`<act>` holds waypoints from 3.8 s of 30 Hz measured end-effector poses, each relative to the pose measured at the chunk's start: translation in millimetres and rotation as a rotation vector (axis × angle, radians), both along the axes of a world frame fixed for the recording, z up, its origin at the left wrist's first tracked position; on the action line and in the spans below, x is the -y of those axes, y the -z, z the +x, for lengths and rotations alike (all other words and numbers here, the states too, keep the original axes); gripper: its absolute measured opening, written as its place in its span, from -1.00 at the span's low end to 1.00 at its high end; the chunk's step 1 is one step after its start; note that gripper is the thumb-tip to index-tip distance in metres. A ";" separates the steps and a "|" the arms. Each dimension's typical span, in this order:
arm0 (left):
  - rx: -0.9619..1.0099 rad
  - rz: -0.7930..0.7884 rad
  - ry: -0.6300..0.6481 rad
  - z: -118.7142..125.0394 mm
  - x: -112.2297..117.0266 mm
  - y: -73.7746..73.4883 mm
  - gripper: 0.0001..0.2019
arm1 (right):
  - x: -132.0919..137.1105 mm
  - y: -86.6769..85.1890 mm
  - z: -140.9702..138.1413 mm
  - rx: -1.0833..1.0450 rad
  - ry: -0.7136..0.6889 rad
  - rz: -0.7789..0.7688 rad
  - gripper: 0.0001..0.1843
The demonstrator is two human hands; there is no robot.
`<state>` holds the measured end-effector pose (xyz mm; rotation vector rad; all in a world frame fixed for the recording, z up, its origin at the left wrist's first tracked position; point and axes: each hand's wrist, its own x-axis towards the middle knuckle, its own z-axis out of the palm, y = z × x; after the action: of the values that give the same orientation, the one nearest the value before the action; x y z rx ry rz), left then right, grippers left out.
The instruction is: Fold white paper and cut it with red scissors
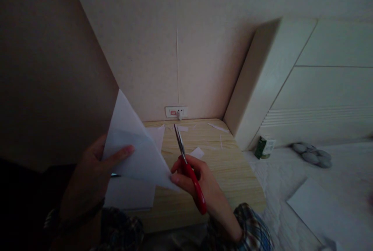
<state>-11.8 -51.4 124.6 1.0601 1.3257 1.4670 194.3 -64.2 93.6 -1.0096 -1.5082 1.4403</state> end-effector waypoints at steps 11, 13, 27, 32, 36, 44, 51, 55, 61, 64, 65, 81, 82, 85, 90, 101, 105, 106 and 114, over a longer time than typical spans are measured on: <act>-0.199 0.027 -0.009 1.1 2.4 0.1 -0.69 | -0.1 -13.9 -15.1 0.023 0.168 -0.027 -0.78; -0.195 0.036 -0.009 1.9 2.0 0.8 -0.69 | -0.3 -13.0 -17.0 0.025 0.189 -0.018 -0.79; -0.107 0.080 -0.127 2.6 3.1 -1.8 -0.72 | 2.9 3.2 1.2 0.023 0.105 0.154 -0.67; -0.078 0.096 -0.120 2.7 2.1 -1.3 -0.73 | 5.9 6.9 8.7 0.173 -0.075 0.167 -0.48; -0.115 0.088 -0.089 0.0 3.0 1.4 -0.73 | 7.8 5.3 5.7 0.232 -0.150 0.144 -0.43; -0.075 0.026 0.044 1.2 1.9 3.4 -0.70 | 7.9 -11.6 -2.9 0.294 -0.055 0.128 -0.55; -0.083 -0.056 0.055 15.5 4.2 -7.0 -0.55 | 4.6 -25.5 -12.2 0.367 0.088 0.254 -0.62; -0.115 -0.035 0.027 17.9 4.8 -10.6 -0.49 | 2.1 -27.2 -12.4 0.351 0.071 0.257 -0.62; -0.160 0.020 -0.002 20.9 9.3 -17.1 -0.33 | 4.6 -27.4 -12.9 0.338 0.117 0.218 -0.62; -0.154 0.046 -0.008 22.5 10.8 -18.8 -0.30 | 5.3 -27.1 -13.5 0.332 0.105 0.206 -0.62; -0.146 0.056 -0.007 22.4 10.8 -18.4 -0.29 | 5.3 -26.6 -13.6 0.329 0.107 0.203 -0.62; -0.394 0.105 -0.023 17.8 12.3 -17.4 -0.83 | 0.6 -19.3 -12.7 0.294 0.090 0.166 -0.60; -0.400 0.102 -0.029 17.6 12.3 -17.2 -0.83 | 0.5 -18.3 -12.6 0.294 0.088 0.172 -0.59; -0.393 0.106 -0.021 17.0 12.8 -16.9 -0.82 | 1.0 -14.2 -12.5 0.280 0.065 0.168 -0.54; -0.420 0.127 0.038 16.1 12.7 -16.8 -0.84 | 1.1 -7.4 -10.8 0.235 0.052 0.143 -0.52; -0.472 0.164 0.097 16.5 10.6 -15.3 -0.85 | 2.7 -11.5 -10.3 0.249 0.071 0.164 -0.60; -0.492 0.164 0.079 16.3 9.7 -13.4 -0.84 | 2.7 -11.6 -11.5 0.282 0.105 0.181 -0.57; -0.507 0.163 0.079 16.1 9.4 -13.2 -0.83 | 2.7 -12.1 -11.4 0.290 0.112 0.185 -0.56; -0.587 0.197 0.118 13.0 7.7 -11.8 -0.80 | -0.1 -12.7 -8.8 0.334 0.088 0.203 -0.58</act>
<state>1.3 -59.1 136.4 1.7621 1.4951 1.2600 185.5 -64.1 106.4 -1.2154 -1.7818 1.0689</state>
